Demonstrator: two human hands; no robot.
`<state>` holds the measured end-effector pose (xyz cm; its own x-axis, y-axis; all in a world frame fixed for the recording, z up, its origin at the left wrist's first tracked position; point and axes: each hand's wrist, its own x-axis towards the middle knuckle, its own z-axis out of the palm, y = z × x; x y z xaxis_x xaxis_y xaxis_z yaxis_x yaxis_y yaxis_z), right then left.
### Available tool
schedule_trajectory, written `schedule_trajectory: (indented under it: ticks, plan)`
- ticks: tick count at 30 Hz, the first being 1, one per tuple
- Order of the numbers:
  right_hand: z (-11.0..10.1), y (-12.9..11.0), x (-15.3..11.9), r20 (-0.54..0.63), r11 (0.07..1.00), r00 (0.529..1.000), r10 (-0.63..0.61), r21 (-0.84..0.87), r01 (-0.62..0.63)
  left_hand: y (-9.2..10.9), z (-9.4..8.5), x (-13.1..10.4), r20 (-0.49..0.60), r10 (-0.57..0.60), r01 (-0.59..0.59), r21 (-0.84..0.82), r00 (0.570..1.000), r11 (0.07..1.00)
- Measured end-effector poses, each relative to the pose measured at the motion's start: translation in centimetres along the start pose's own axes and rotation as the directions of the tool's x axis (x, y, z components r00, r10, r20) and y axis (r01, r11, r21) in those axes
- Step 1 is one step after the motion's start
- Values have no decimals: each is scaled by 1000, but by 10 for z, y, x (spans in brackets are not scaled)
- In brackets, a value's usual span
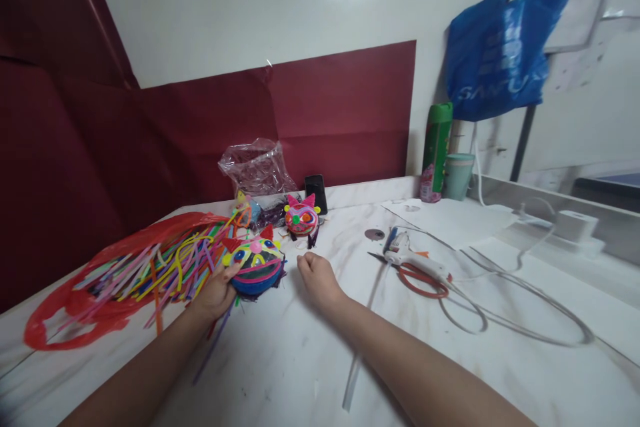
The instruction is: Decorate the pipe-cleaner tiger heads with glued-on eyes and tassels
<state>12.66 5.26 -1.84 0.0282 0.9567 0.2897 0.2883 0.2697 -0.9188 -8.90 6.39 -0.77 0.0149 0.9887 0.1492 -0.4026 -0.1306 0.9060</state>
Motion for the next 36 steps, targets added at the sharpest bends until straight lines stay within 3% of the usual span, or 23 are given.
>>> schedule_trajectory:
  ticks: [6,17,22,27,36]
  plan:
    - [-1,-4,-3,38,1000,999,-3,-29,4,0,6,-3,2,18,-18,-9,1000,1000]
    - [3,-1,-1,49,992,999,-15,-123,20,16,-5,9,-29,99,-102,-146,995,984]
    - [5,4,-4,70,985,995,-65,-156,75,11,-6,9,-17,93,-94,-119,996,988]
    - [2,3,-9,164,942,973,-160,-269,201,4,-6,7,-8,86,-86,-47,996,995]
    - [2,3,-9,224,913,967,-117,-359,193,8,0,3,-20,100,-100,-19,995,995]
